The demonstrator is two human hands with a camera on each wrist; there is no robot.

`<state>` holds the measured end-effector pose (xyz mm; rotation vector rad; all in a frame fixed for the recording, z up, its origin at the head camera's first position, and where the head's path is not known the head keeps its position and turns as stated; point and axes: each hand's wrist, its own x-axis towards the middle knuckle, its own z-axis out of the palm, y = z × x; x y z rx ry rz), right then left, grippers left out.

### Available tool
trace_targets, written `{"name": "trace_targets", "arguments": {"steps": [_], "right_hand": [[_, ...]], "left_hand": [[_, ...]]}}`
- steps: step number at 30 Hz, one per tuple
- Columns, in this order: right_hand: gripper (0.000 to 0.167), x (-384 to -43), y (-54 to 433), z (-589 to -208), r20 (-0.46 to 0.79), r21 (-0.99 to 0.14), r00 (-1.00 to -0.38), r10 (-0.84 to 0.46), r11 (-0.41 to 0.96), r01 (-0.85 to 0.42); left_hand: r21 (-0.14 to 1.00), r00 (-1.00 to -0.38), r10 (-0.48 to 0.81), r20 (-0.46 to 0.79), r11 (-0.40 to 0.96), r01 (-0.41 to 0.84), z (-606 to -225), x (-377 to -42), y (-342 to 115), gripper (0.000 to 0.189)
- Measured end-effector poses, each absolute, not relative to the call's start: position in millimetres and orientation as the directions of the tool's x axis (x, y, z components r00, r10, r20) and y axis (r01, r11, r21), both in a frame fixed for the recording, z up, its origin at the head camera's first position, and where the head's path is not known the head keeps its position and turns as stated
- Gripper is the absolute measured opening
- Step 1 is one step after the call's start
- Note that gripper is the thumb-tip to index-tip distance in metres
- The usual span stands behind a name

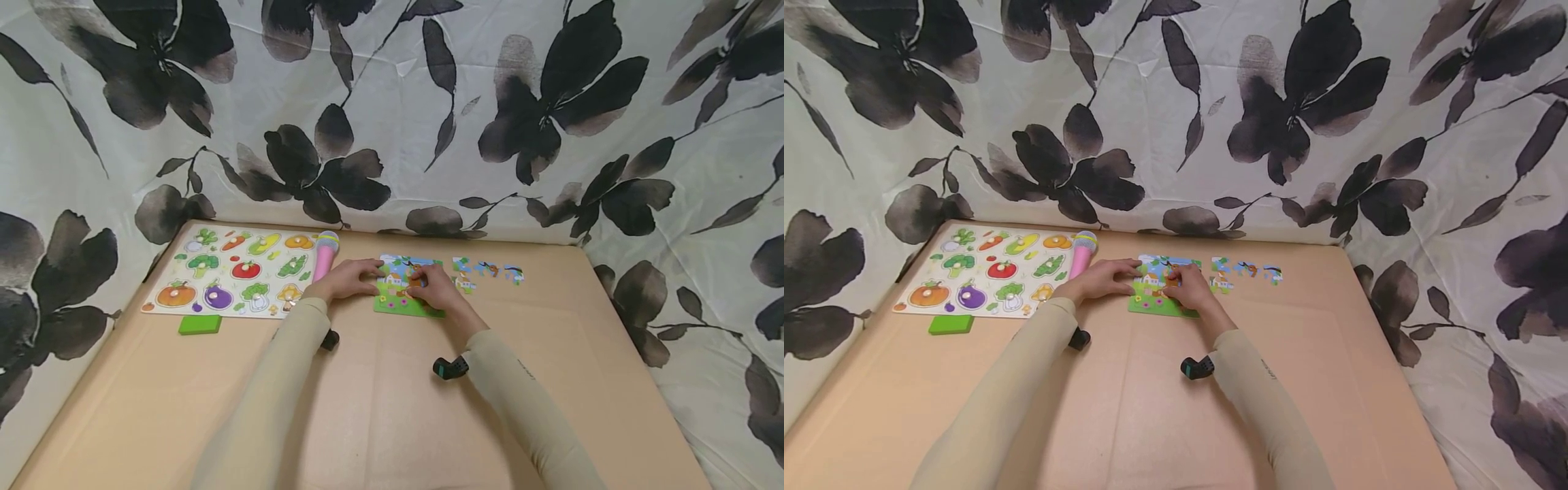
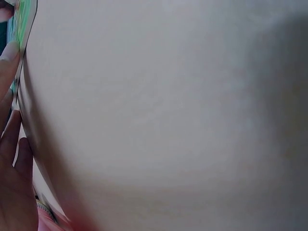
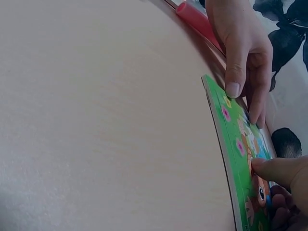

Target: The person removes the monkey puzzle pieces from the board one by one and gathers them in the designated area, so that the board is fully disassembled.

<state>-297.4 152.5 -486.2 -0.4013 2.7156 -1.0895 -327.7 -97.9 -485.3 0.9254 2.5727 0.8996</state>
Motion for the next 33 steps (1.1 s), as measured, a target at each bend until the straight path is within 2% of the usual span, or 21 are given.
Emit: {"name": "trace_targets", "arguments": {"steps": [4, 10, 17, 33], "right_hand": [[0.041, -299.3, 154.3, -486.0, -0.088, -0.678, -0.930, -0.358, 0.705, -0.208], [0.041, -302.9, 157.3, -483.0, -0.090, -0.660, -0.893, -0.441, 0.698, -0.278], [0.041, -303.2, 155.8, -476.8, -0.168, -0.651, -0.890, -0.423, 0.726, -0.222], [0.036, -311.2, 154.0, -474.9, -0.216, -0.644, -0.878, -0.428, 0.738, -0.202]], "left_hand": [[0.644, -0.761, 0.647, -0.053, 0.604, 0.469, -485.1, -327.8, -97.8, 0.046], [0.642, -0.758, 0.650, -0.057, 0.605, 0.470, -485.8, -327.5, -97.1, 0.047], [0.637, -0.756, 0.653, -0.056, 0.606, 0.477, -483.9, -327.6, -97.1, 0.047], [0.634, -0.754, 0.656, -0.039, 0.599, 0.489, -483.3, -326.8, -97.6, 0.046]]}}
